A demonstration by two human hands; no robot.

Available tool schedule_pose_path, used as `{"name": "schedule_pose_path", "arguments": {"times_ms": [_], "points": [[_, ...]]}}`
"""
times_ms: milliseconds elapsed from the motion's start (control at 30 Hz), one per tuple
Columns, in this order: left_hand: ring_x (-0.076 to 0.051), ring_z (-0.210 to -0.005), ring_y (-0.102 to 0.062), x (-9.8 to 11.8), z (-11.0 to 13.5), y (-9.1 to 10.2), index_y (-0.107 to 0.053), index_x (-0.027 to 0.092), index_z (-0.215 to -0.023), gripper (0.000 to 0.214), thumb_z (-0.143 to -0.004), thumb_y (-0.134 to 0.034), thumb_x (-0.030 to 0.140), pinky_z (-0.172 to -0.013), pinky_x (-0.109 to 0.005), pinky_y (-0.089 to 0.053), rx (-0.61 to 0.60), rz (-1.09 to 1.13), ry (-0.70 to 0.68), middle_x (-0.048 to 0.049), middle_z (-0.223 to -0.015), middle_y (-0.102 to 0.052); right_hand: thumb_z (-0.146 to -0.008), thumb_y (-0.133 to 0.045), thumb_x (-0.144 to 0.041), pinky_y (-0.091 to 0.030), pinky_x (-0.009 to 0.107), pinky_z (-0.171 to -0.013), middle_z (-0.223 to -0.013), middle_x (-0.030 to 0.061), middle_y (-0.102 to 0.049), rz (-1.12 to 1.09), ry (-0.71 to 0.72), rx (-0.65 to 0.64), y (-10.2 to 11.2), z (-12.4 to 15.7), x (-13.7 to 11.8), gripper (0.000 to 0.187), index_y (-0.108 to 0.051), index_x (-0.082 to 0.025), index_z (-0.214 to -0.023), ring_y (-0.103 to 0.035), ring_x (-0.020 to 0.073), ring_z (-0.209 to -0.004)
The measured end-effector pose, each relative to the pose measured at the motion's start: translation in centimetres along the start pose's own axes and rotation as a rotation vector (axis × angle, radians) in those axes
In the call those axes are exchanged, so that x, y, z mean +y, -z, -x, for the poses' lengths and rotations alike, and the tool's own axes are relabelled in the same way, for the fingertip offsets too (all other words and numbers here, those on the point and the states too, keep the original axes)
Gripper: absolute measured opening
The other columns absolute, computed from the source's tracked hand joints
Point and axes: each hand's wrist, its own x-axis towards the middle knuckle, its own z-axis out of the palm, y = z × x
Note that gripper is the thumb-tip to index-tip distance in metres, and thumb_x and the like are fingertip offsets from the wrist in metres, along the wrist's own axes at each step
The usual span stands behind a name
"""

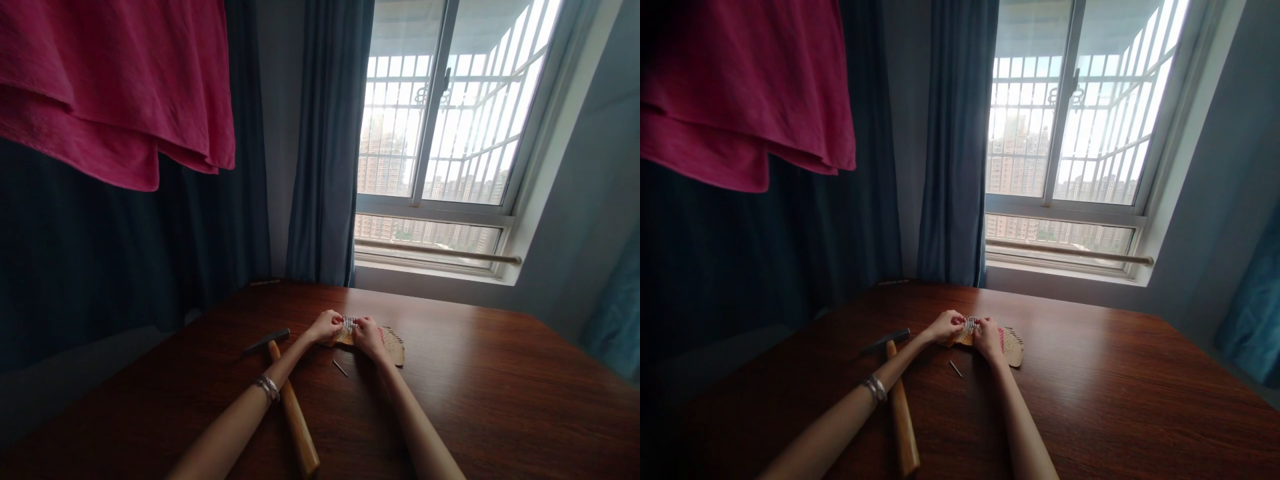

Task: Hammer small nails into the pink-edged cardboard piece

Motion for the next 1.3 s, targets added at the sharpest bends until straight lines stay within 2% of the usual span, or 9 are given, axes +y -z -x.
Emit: {"name": "schedule_pose_path", "arguments": {"times_ms": [233, 567, 733, 867, 1100, 1233, 1300], "points": [[-0.017, -0.077, -0.062, 0.4, 0.2, -0.3, -0.071, 0.01, -0.085, 0.026, -0.068, -0.052, 0.017, -0.069, -0.024, -0.046, 0.078, 0.024, 0.075, -0.0076, -0.085, -0.07, -0.078, -0.044, -0.014, -0.038, 0.021, -0.076, -0.088, 0.007, -0.061, 0.016, -0.016, 0.059, -0.4, 0.6, -0.5, 0.024, -0.067, -0.018, -0.08, -0.055, 0.0154, -0.084], [-0.018, -0.078, -0.064, -0.2, 0.1, -0.9, -0.072, 0.013, -0.086, 0.027, -0.07, -0.058, 0.03, -0.07, -0.026, -0.047, 0.184, 0.028, 0.055, -0.0092, -0.086, -0.071, -0.081, -0.043, -0.016, -0.037, 0.021, -0.07, -0.081, 0.0061, -0.06, 0.039, -0.033, 0.107, -0.4, 0.9, -1.2, 0.024, -0.062, -0.018, -0.068, -0.054, 0.0143, -0.076], [-0.019, -0.079, -0.064, 0.7, 0.7, -0.4, -0.072, 0.014, -0.085, 0.027, -0.073, -0.055, 0.031, -0.068, -0.025, -0.046, 0.169, -0.02, 0.072, -0.0079, -0.08, -0.071, -0.082, -0.043, -0.018, -0.036, 0.02, -0.066, -0.077, 0.0052, -0.061, 0.034, -0.058, 0.111, -0.4, 0.9, -1.1, 0.025, -0.06, -0.018, -0.064, -0.055, 0.0135, -0.071], [-0.017, -0.072, -0.063, 1.3, 1.0, -0.1, -0.072, 0.015, -0.08, 0.027, -0.075, -0.052, 0.033, -0.064, -0.024, -0.045, 0.162, -0.04, 0.067, -0.0063, -0.071, -0.07, -0.084, -0.04, -0.018, -0.036, 0.021, -0.066, -0.079, 0.0059, -0.063, 0.027, -0.081, 0.114, -0.3, 1.0, -1.2, 0.026, -0.062, -0.018, -0.069, -0.056, 0.0144, -0.073], [-0.015, -0.066, -0.064, 1.3, 0.6, -0.1, -0.069, 0.013, -0.092, 0.031, -0.077, -0.049, 0.032, -0.059, -0.023, -0.045, 0.127, 0.129, 0.134, -0.0064, -0.079, -0.07, -0.087, -0.036, -0.023, -0.037, 0.023, -0.068, -0.084, 0.0076, -0.065, -0.006, -0.142, 0.112, 0.1, 1.2, -1.7, 0.026, -0.061, -0.019, -0.08, -0.058, 0.0169, -0.078], [-0.016, -0.069, -0.064, 1.5, 0.6, 0.3, -0.069, 0.014, -0.092, 0.032, -0.075, -0.052, 0.035, -0.063, -0.024, -0.046, 0.091, 0.046, 0.119, -0.0058, -0.074, -0.07, -0.091, -0.025, -0.027, -0.04, 0.024, -0.063, -0.083, 0.0087, -0.066, -0.064, -0.21, 0.116, 0.4, 0.9, -2.0, 0.033, -0.056, -0.017, -0.093, -0.061, 0.0173, -0.073], [-0.017, -0.071, -0.064, 1.9, 0.8, 0.9, -0.07, 0.014, -0.09, 0.033, -0.073, -0.053, 0.037, -0.065, -0.024, -0.046, 0.062, -0.002, 0.103, -0.0056, -0.072, -0.069, -0.09, -0.027, -0.029, -0.042, 0.024, -0.065, -0.084, 0.0089, -0.067, -0.097, -0.226, 0.099, 0.8, 0.6, -2.3, 0.031, -0.056, -0.017, -0.093, -0.062, 0.0169, -0.075]]}}
